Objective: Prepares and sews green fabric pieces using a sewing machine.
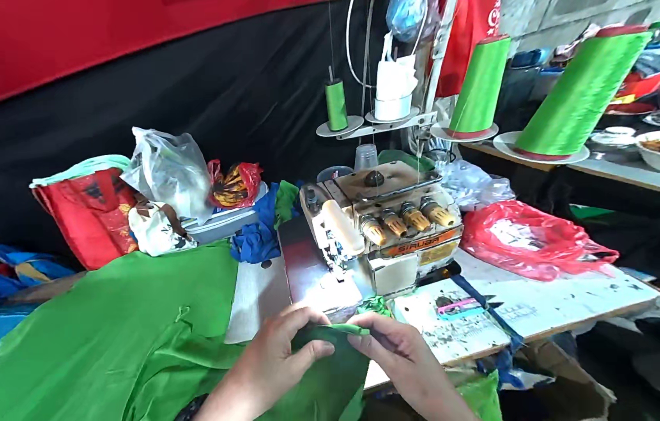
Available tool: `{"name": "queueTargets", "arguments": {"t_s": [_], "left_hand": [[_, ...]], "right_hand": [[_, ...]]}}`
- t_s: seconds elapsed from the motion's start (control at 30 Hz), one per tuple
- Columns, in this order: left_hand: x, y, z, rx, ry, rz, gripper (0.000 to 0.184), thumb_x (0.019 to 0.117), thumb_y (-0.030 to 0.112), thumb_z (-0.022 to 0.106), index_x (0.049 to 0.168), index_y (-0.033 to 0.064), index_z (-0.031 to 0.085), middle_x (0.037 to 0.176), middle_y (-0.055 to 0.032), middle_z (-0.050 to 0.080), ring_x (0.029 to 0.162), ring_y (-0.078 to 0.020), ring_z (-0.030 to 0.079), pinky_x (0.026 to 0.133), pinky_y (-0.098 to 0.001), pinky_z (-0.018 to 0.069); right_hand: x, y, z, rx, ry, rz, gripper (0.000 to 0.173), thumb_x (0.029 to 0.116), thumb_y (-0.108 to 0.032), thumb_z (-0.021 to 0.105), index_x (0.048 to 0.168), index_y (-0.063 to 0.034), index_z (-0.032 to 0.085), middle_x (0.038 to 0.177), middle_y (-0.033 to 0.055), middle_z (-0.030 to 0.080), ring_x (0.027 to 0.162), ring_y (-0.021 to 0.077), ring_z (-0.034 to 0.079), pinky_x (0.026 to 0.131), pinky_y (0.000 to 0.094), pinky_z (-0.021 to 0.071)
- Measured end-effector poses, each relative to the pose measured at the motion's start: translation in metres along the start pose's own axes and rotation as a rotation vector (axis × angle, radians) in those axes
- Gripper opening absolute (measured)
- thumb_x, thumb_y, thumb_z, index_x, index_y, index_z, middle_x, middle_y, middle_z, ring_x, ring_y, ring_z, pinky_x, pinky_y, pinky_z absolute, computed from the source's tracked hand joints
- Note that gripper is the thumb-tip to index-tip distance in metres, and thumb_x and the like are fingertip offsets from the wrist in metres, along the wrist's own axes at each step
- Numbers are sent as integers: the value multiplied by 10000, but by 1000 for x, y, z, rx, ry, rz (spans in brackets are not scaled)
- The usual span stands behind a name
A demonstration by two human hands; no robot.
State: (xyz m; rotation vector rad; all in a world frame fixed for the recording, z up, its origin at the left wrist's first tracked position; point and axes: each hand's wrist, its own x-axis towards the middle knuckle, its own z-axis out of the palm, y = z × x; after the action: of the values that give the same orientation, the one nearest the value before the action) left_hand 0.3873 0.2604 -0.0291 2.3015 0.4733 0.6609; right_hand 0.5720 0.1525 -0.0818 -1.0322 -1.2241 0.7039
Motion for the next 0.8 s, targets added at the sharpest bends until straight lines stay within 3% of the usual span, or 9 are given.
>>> {"name": "queueTargets", "arguments": {"t_s": [0.1,0.2,0.3,0.43,0.57,0.7,0.8], "left_hand": [[0,4,-1,-46,-11,-41,192,906,187,740,1036,49,711,1011,-29,674,964,-26,638,866,-177,535],[-1,6,0,-31,3,-33,233,896,210,756,1051,49,689,1008,-27,690,952,-28,654,863,-183,545],[-1,6,0,19,33,-38,227,921,262,731,1006,52,718,952,-18,708,900,-13,661,829,-172,545],[-1,10,-3,28,70,24,230,969,279,680,974,57,741,904,-2,710,870,13,661,802,-136,543],[2,28,-8,53,69,129,252,1038,197,572,988,-8,710,877,-69,662,824,-19,612,758,-122,492],[3,39,-8,203,73,115,306,1075,182,488,993,-35,687,909,-147,659,854,-114,621,792,-187,495],[2,53,-13,223,70,117,270,1062,162,516,1012,-48,677,932,-148,640,875,-107,606,805,-177,491]], "right_hand": [[1,6,-2,32,-18,-39,154,979,-151,663,1034,-22,726,984,-8,710,894,5,679,799,187,592],[3,6,0,147,-6,-7,105,910,-78,721,1007,-40,707,934,-36,721,851,11,683,771,200,590],[5,5,1,170,-17,-1,115,933,-79,698,1038,-40,723,952,-35,725,884,15,685,807,203,592],[7,2,1,203,27,-30,56,943,-141,703,970,-92,707,889,-86,707,835,-19,667,774,175,572],[8,-10,1,231,24,-141,93,961,-158,696,1012,-83,713,1011,-48,690,949,14,668,825,204,592],[10,-17,2,204,24,-131,95,971,-111,666,1040,-54,698,961,-72,715,881,-14,675,793,185,584],[9,-29,1,147,43,-164,105,978,-157,673,998,-54,671,939,-75,686,862,-35,649,777,175,567]]}}
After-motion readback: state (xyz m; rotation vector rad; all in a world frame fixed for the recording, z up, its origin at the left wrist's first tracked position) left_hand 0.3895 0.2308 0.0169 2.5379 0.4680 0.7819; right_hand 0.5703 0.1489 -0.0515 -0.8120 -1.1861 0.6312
